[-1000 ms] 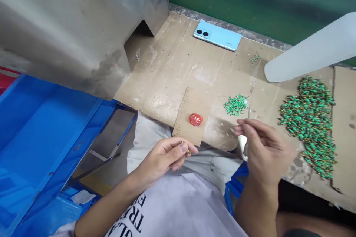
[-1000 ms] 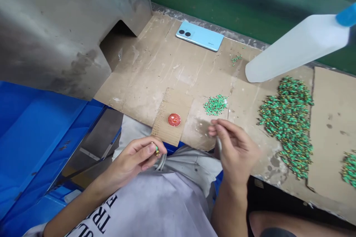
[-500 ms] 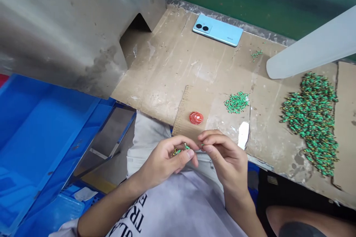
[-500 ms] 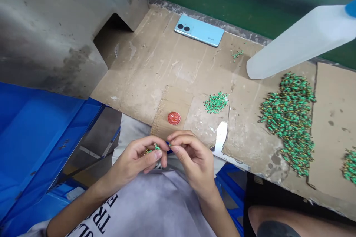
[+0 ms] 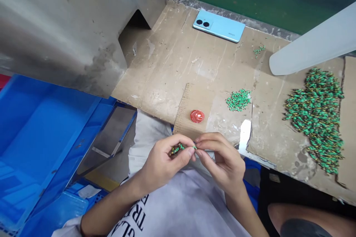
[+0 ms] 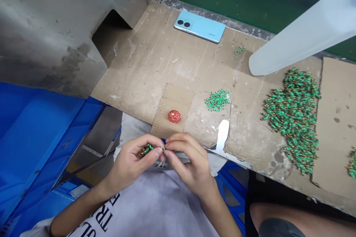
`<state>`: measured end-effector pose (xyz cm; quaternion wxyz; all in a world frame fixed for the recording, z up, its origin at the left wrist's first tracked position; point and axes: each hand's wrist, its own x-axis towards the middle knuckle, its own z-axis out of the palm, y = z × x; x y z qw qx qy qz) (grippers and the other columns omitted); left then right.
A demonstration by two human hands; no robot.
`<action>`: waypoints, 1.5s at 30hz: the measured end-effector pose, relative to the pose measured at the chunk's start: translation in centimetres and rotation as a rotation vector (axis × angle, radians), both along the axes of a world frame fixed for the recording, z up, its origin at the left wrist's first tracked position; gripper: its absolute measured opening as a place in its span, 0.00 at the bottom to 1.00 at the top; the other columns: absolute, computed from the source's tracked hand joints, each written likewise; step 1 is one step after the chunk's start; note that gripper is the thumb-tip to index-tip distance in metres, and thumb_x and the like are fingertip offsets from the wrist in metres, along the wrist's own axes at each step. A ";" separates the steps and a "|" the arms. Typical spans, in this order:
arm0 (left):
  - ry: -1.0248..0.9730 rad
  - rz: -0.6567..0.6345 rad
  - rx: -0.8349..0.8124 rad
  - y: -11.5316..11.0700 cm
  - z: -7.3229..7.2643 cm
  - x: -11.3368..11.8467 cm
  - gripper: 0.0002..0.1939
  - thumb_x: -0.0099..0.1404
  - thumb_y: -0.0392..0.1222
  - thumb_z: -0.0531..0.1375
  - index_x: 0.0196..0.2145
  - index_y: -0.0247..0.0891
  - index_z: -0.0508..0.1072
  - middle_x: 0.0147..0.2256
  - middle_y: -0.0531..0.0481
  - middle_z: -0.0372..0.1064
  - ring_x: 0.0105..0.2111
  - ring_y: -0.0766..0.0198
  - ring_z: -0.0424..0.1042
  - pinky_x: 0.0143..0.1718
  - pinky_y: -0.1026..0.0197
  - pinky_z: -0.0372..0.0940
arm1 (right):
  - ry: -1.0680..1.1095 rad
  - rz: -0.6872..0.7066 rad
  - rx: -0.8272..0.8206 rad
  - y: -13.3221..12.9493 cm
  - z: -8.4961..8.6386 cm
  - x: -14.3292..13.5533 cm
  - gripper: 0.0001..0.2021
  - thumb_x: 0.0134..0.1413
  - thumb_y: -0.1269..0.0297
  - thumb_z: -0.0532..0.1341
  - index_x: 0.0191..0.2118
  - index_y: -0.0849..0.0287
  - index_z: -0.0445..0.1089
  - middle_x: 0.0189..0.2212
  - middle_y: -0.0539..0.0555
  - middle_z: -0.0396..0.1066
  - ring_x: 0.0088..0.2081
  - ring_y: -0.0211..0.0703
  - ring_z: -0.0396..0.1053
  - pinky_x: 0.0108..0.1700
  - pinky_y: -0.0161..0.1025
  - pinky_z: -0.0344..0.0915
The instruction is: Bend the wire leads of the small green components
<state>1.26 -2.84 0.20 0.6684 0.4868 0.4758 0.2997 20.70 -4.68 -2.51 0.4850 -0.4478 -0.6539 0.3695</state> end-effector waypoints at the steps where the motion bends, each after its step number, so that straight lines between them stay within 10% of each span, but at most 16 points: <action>1: 0.022 -0.004 0.007 0.0 0.1 0.0 0.08 0.75 0.42 0.63 0.40 0.38 0.81 0.34 0.49 0.81 0.35 0.61 0.78 0.38 0.63 0.70 | -0.014 -0.009 0.003 0.0 0.0 -0.1 0.13 0.65 0.77 0.68 0.49 0.51 0.78 0.41 0.55 0.80 0.42 0.49 0.80 0.43 0.45 0.79; 13: 0.264 -0.042 0.254 0.5 -0.4 0.0 0.08 0.72 0.35 0.62 0.36 0.40 0.81 0.30 0.51 0.79 0.29 0.62 0.75 0.32 0.63 0.64 | -0.154 0.066 -0.117 0.5 1.3 0.0 0.08 0.69 0.75 0.62 0.44 0.55 0.75 0.39 0.54 0.76 0.37 0.42 0.75 0.36 0.36 0.73; 20: 0.196 -0.033 0.061 -0.1 -0.9 -0.4 0.09 0.75 0.43 0.62 0.40 0.39 0.81 0.33 0.48 0.79 0.34 0.59 0.75 0.35 0.61 0.65 | -0.153 0.063 -0.137 1.1 1.0 0.1 0.06 0.69 0.73 0.63 0.41 0.55 0.72 0.36 0.52 0.72 0.32 0.39 0.69 0.30 0.35 0.67; 25: -0.181 -0.079 -0.226 0.3 -1.5 -1.0 0.19 0.78 0.53 0.60 0.57 0.37 0.74 0.43 0.44 0.80 0.28 0.66 0.67 0.32 0.61 0.63 | -0.243 -0.233 -0.008 2.7 0.7 0.4 0.06 0.71 0.72 0.61 0.43 0.54 0.71 0.39 0.55 0.72 0.39 0.45 0.72 0.36 0.40 0.69; 33: -0.522 -0.001 -0.416 0.6 -2.5 -1.0 0.20 0.71 0.52 0.71 0.37 0.38 0.66 0.37 0.41 0.85 0.19 0.73 0.63 0.24 0.66 0.53 | -0.310 -0.298 -0.057 3.8 0.3 0.1 0.06 0.74 0.69 0.59 0.42 0.55 0.71 0.37 0.54 0.72 0.35 0.44 0.70 0.34 0.40 0.66; 45: -0.453 0.107 -0.434 0.8 -1.8 -0.8 0.20 0.69 0.55 0.72 0.42 0.33 0.81 0.29 0.51 0.72 0.22 0.74 0.59 0.25 0.66 0.50 | -0.377 -0.307 -0.046 4.0 0.1 0.0 0.06 0.71 0.71 0.62 0.40 0.56 0.72 0.31 0.48 0.68 0.26 0.37 0.59 0.29 0.38 0.60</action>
